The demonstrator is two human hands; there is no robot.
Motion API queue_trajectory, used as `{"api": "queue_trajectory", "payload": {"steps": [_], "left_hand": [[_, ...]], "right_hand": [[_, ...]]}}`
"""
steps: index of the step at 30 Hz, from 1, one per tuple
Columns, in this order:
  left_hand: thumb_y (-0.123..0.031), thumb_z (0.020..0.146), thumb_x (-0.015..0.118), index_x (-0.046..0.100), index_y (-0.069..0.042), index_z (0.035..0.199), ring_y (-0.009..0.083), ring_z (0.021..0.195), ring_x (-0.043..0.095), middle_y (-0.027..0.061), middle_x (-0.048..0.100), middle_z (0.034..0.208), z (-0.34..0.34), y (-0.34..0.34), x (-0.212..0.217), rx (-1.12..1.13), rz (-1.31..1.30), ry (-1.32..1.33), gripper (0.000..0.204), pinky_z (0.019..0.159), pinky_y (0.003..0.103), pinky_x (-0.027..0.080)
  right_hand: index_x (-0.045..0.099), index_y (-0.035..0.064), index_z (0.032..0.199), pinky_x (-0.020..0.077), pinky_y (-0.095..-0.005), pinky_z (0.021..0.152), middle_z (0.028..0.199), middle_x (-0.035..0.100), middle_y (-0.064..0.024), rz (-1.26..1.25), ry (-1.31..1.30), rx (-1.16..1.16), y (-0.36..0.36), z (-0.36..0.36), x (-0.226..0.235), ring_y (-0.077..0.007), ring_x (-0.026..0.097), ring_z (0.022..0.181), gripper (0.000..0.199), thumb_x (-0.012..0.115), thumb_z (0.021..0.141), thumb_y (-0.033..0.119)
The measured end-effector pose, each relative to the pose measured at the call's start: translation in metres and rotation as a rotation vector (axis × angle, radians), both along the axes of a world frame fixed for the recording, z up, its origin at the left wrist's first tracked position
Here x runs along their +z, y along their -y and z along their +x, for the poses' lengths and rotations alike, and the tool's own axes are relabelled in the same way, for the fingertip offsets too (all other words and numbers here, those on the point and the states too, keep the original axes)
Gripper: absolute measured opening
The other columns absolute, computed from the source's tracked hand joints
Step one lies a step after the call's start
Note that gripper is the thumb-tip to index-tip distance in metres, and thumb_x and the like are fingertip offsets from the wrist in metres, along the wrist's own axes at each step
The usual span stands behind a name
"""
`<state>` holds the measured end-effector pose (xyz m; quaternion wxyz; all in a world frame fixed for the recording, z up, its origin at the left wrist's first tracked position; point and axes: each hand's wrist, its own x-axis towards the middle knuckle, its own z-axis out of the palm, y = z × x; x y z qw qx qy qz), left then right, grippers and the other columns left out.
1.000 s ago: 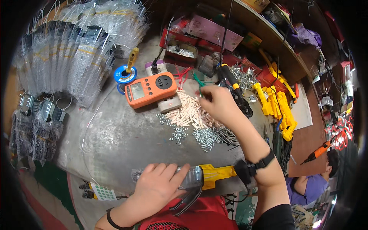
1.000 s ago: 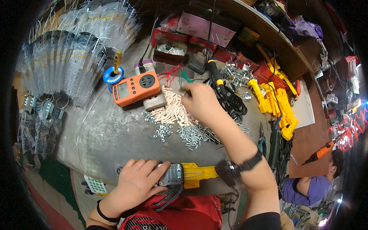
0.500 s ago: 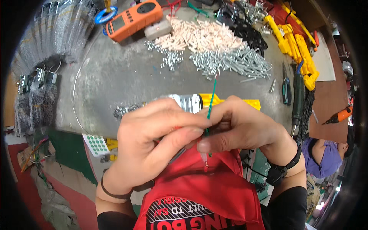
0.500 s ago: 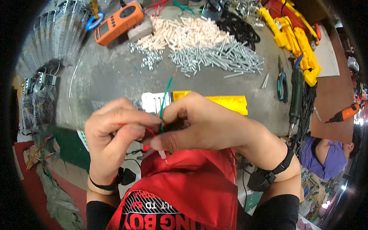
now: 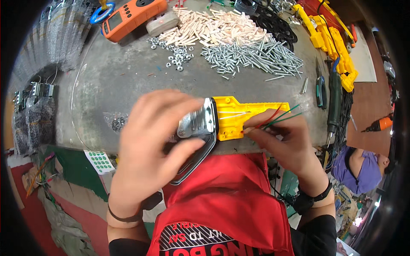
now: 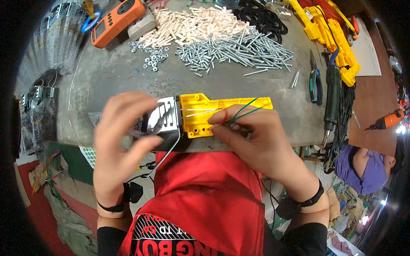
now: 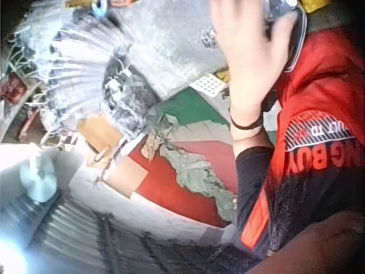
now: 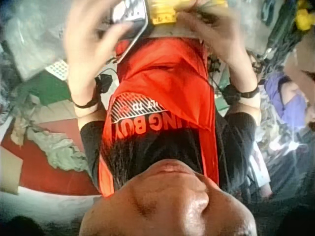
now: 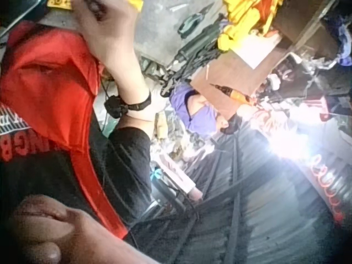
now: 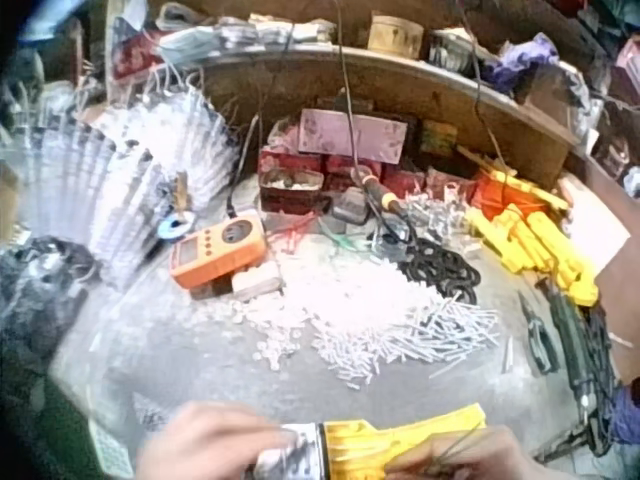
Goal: Assembling and wiring a handheld electronic device at a factory workbench, including screw fastening and soldering.
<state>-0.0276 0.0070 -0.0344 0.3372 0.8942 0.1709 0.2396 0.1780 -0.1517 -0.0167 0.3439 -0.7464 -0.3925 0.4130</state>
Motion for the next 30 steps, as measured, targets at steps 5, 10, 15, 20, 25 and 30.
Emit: {"api": "queue_trajectory", "payload": {"steps": [5, 10, 15, 20, 25, 30], "left_hand": [[-0.007, 0.059, 0.081, 0.060, -0.008, 0.124, 0.0329, 0.113, 0.056, 0.0099, 0.060, 0.120, 0.013, 0.009, -0.011, 0.039, 0.226, -0.206, 0.068, 0.095, 0.044, 0.043], [-0.012, 0.059, 0.081, 0.059, -0.008, 0.125, 0.0303, 0.109, 0.057, 0.0084, 0.060, 0.119, 0.013, 0.009, -0.018, 0.049, 0.251, -0.192, 0.070, 0.090, 0.043, 0.044], [-0.017, 0.058, 0.080, 0.061, -0.009, 0.123, 0.0299, 0.107, 0.057, 0.0082, 0.060, 0.121, 0.010, 0.009, -0.026, 0.044, 0.274, -0.157, 0.069, 0.088, 0.043, 0.045], [-0.016, 0.056, 0.080, 0.063, -0.009, 0.121, 0.0300, 0.106, 0.058, 0.0083, 0.060, 0.121, 0.010, 0.008, -0.030, 0.050, 0.272, -0.130, 0.068, 0.086, 0.043, 0.045], [-0.017, 0.053, 0.080, 0.064, -0.009, 0.120, 0.0289, 0.106, 0.058, 0.0075, 0.061, 0.121, 0.010, 0.009, -0.037, 0.068, 0.292, -0.122, 0.070, 0.085, 0.042, 0.045], [-0.022, 0.053, 0.077, 0.066, -0.010, 0.118, 0.0270, 0.105, 0.059, 0.0062, 0.061, 0.121, 0.012, 0.011, -0.037, 0.105, 0.294, -0.140, 0.067, 0.084, 0.041, 0.045]], "right_hand": [[0.066, -0.0040, 0.095, 0.0498, -0.0299, 0.065, 0.083, 0.067, -0.0142, 0.246, 0.221, 0.197, -0.009, 0.000, -0.017, -0.0216, 0.064, 0.070, 0.012, 0.070, 0.084, -0.001], [0.066, -0.0019, 0.092, 0.0494, -0.0341, 0.062, 0.078, 0.063, -0.0138, 0.254, 0.339, 0.234, -0.010, -0.006, -0.031, -0.0278, 0.063, 0.068, 0.013, 0.073, 0.081, 0.002], [0.066, 0.0017, 0.088, 0.0466, -0.0354, 0.054, 0.072, 0.060, -0.0109, 0.295, 0.552, 0.299, -0.003, -0.013, -0.035, -0.0275, 0.061, 0.062, 0.014, 0.075, 0.078, 0.004], [0.066, 0.0043, 0.086, 0.0462, -0.0356, 0.052, 0.071, 0.061, -0.0097, 0.291, 0.588, 0.238, 0.000, -0.012, -0.037, -0.0281, 0.062, 0.062, 0.014, 0.076, 0.076, 0.004], [0.065, 0.0048, 0.085, 0.0475, -0.0367, 0.054, 0.071, 0.061, -0.0093, 0.159, 0.444, 0.257, -0.013, -0.009, -0.028, -0.0280, 0.063, 0.063, 0.016, 0.077, 0.074, 0.004], [0.058, 0.0055, 0.096, 0.0439, -0.0331, 0.048, 0.070, 0.060, -0.0075, 0.340, 0.582, 0.464, -0.007, -0.010, -0.028, -0.0230, 0.060, 0.056, 0.030, 0.075, 0.074, -0.005]]}}
